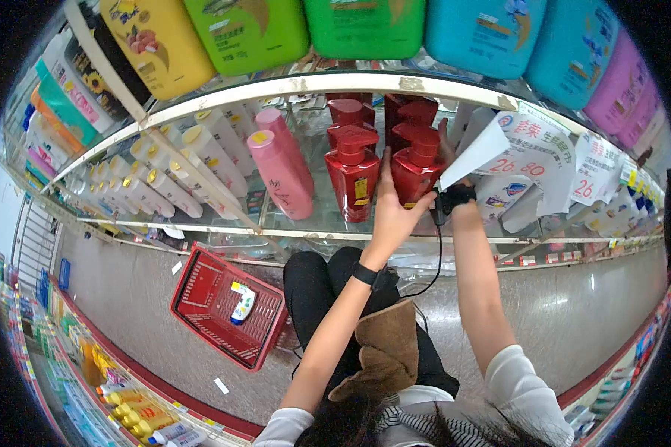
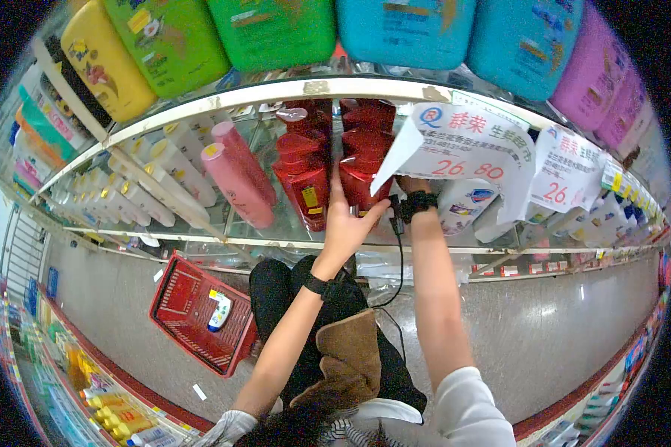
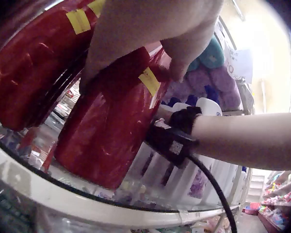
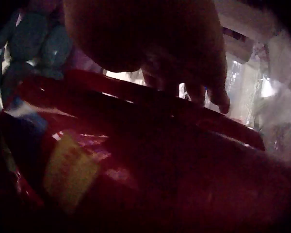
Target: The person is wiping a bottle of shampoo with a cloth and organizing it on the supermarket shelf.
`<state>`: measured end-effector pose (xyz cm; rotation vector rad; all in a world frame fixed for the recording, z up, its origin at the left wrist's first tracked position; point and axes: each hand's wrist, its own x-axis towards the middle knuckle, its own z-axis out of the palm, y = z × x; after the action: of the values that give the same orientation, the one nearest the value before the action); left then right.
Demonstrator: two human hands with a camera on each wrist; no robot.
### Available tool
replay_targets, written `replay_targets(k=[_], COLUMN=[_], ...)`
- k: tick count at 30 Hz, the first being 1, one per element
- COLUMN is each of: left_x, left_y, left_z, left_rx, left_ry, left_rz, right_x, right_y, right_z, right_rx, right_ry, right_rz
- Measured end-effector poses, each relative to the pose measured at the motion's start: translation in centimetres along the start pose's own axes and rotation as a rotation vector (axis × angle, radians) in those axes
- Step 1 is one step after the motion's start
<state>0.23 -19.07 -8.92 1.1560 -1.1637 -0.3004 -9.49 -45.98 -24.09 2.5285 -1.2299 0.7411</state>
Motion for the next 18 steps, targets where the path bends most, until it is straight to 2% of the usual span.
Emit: replay_targets(k=[1, 2, 3, 5, 6, 8, 9, 11, 13, 14, 15, 16, 18], left_x=[-0.1, -0.3, -0.3, -0.7, -0.7, -0.9, -1.2, -2.5, -4.3, -5.5, -6.7, -8.1, -10.6], left_y=[0.1, 0.5, 0.7, -0.1, -0.2, 0.0, 0.2, 0.5, 1.3, 0.6, 0.7, 0.5, 3.1], left_z=[0.0, -0.2, -0.4, -0.6, -0.6, -0.7, -0.9, -1.1, -2.2, -2.8, -3.6, -5.0, -7.6], left_rx=[-0.007, 0.035, 0.078, 0.144, 0.125, 0.104, 0.148, 0.244, 0.144, 0.181, 0.015, 0.037, -0.201], left_ry=[-0.012, -0.002, 0.010, -0.033, -0.029, -0.033, -0.019, -0.028, -0.125, -0.154, -0.204, -0.270, -0.305], left_rz=[0.005, 0.043, 0.080, 0.054, 0.057, 0.067, 0.060, 0.057, -0.037, -0.013, -0.111, -0.156, -0.376], right_x=[-0.4, -0.5, -2.1, -1.8, -1.9, -1.9, -2.8, -5.9, -7.6, -9.5, -11.9, -13.8, -16.9], right_y=[0.0, -0.4, -2.1, -3.2, -3.6, -4.4, -5.8, -9.5, -8.7, -9.5, -10.8, -11.5, -11.9], right_z=[0.1, -0.7, -4.2, -6.0, -6.8, -8.9, -11.5, -17.5, -13.8, -15.7, -18.3, -20.3, -23.7], right_rx=[0.034, 0.185, 0.656, 0.882, 0.883, 2.135, 2.136, 1.835, 1.709, 1.555, 1.397, 1.479, 1.540], right_ry=[0.021, -0.112, 0.022, -0.169, -0.165, -0.135, -0.116, 0.067, 0.117, 0.137, 0.147, 0.142, 0.138], right_rz=[0.002, 0.059, 0.161, 0.382, 0.386, 0.724, 0.725, 0.383, 0.493, 0.495, 0.501, 0.567, 0.631])
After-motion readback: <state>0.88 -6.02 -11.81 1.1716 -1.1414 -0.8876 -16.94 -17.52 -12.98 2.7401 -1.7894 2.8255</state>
